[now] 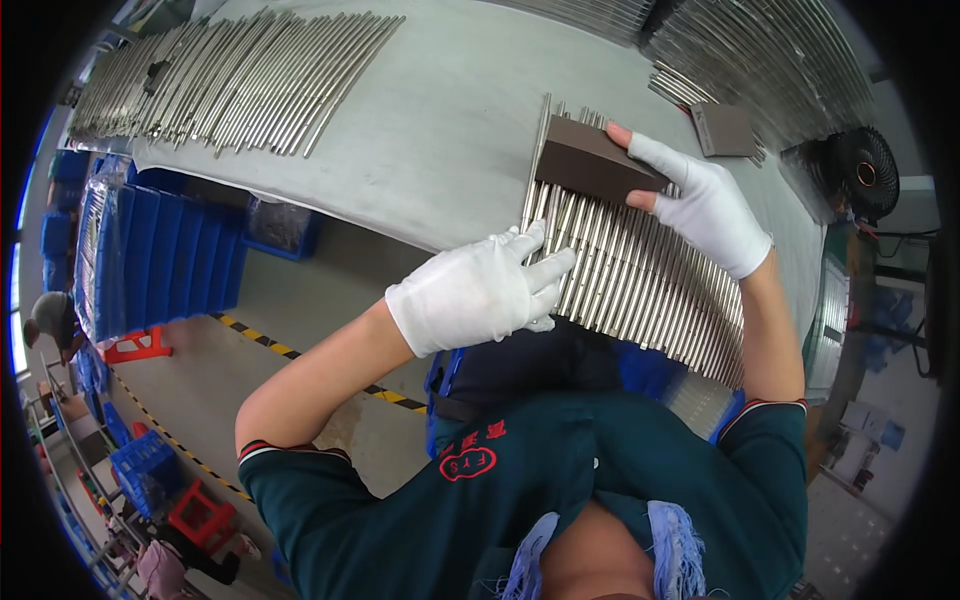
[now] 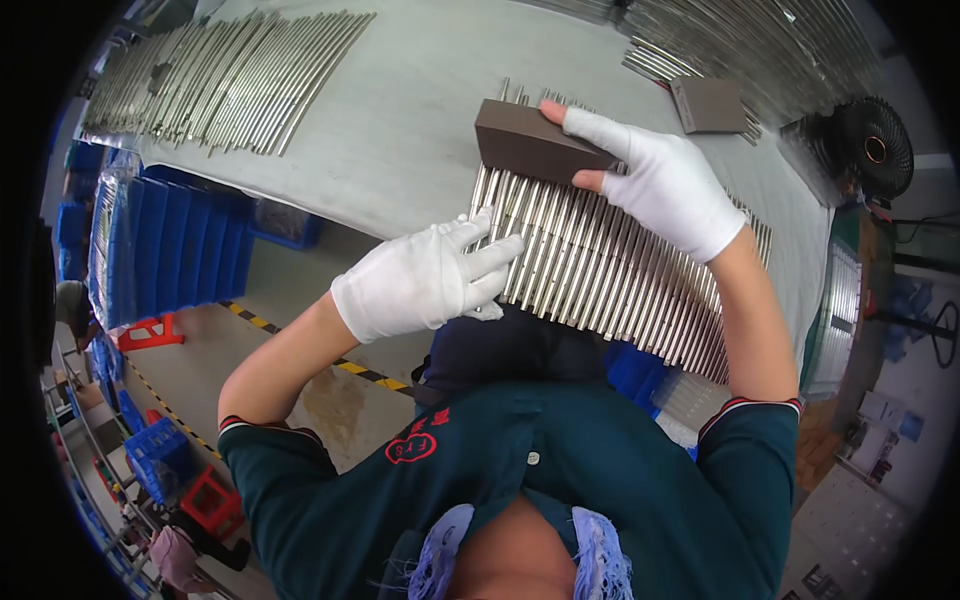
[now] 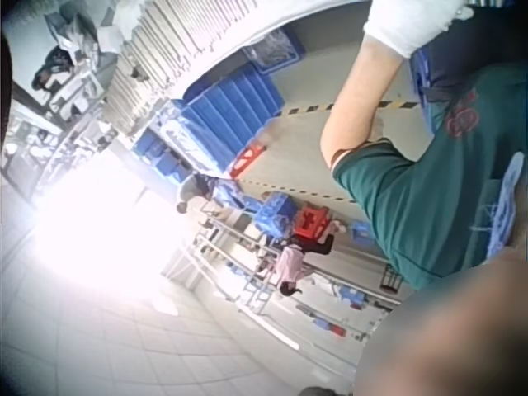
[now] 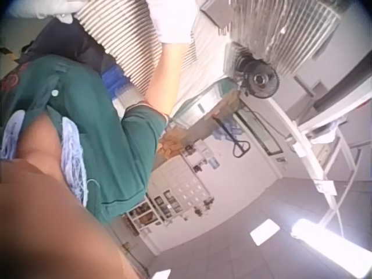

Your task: The recorder uses a sanding block to polish or sand several thin metal rods aligned on a table.

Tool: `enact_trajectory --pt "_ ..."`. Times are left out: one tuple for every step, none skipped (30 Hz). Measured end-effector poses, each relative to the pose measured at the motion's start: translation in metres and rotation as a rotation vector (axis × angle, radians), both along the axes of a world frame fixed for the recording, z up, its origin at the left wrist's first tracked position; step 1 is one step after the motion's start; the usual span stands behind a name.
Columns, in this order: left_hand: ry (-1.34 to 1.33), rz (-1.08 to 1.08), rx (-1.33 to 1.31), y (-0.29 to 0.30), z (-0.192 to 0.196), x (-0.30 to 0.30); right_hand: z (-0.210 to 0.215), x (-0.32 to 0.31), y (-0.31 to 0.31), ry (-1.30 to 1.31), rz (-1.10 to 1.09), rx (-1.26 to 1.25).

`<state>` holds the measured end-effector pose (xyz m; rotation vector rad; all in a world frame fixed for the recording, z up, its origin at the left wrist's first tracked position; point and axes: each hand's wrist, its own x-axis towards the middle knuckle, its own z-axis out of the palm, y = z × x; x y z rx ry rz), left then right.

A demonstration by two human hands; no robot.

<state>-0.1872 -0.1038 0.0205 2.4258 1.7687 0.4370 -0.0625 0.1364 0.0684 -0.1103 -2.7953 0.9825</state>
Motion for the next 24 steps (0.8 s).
enact_trajectory --pt "-0.001 -0.011 -0.031 0.000 0.002 0.001 0.000 0.001 0.002 0.000 0.002 -0.001" --pt "-0.001 -0.008 -0.032 -0.001 0.001 0.001 0.004 0.000 0.003 -0.057 -0.016 -0.031" --pt "0.021 -0.008 -0.005 0.000 0.000 0.000 0.008 -0.002 0.002 -0.113 -0.042 -0.057" --pt "0.044 -0.007 0.022 0.000 -0.001 0.000 0.006 -0.011 -0.003 -0.072 -0.010 -0.037" --pt "0.046 -0.014 0.023 0.000 -0.001 0.000 0.005 -0.015 -0.005 -0.069 -0.016 -0.037" --pt "0.016 -0.016 0.018 0.001 -0.001 0.000 0.004 -0.019 -0.005 -0.084 0.025 -0.027" --pt "-0.015 -0.019 0.013 0.001 -0.001 -0.001 0.003 -0.020 -0.005 -0.099 0.064 -0.018" --pt "-0.012 -0.025 0.014 0.001 -0.001 -0.001 0.001 -0.013 0.002 -0.096 0.057 -0.126" --pt "-0.024 -0.005 0.034 -0.002 -0.002 -0.001 0.000 -0.003 0.013 -0.093 0.060 -0.127" --pt "-0.036 0.012 0.058 -0.002 -0.003 -0.001 0.001 0.013 0.029 -0.138 0.045 -0.085" --pt "-0.031 0.011 0.056 -0.002 -0.003 -0.001 0.000 0.029 0.044 -0.183 0.030 -0.046" --pt "-0.046 0.007 0.070 -0.001 -0.003 -0.001 -0.003 0.049 0.054 -0.089 -0.075 -0.127" --pt "-0.060 0.004 0.079 -0.001 -0.003 -0.002 -0.008 0.068 0.062 0.007 -0.178 -0.213" --pt "-0.055 0.001 0.077 -0.002 -0.003 -0.002 -0.010 0.082 0.071 0.123 -0.304 -0.215" --pt "-0.044 0.026 0.083 -0.005 -0.002 -0.001 -0.014 0.091 0.080 0.242 -0.425 -0.222" --pt "-0.039 0.043 0.094 -0.006 -0.002 0.000 -0.015 0.099 0.088 0.344 -0.533 -0.235" --pt "-0.034 0.037 0.093 -0.007 -0.001 0.001 -0.018 0.106 0.097 0.447 -0.641 -0.247" --pt "0.016 0.078 0.101 -0.009 0.000 0.004 -0.026 0.116 0.113 0.503 -0.721 -0.296" --pt "0.068 0.122 0.110 -0.010 0.001 0.005 -0.032 0.124 0.125 0.510 -0.728 -0.298" --pt "0.075 0.115 0.109 -0.012 0.001 0.005 -0.039 0.131 0.136 0.578 -0.804 -0.304" --pt "0.096 0.138 0.114 -0.014 -0.001 0.006 -0.047 0.137 0.146 0.644 -0.879 -0.312" --pt "0.117 0.161 0.121 -0.016 -0.002 0.006 -0.054 0.141 0.155 0.683 -0.886 -0.385" --pt "0.123 0.158 0.118 -0.018 -0.004 0.006 -0.060 0.146 0.160 0.688 -0.890 -0.390" --pt "0.089 0.155 0.087 -0.019 -0.005 0.005 -0.063 0.149 0.163 0.709 -0.910 -0.365"
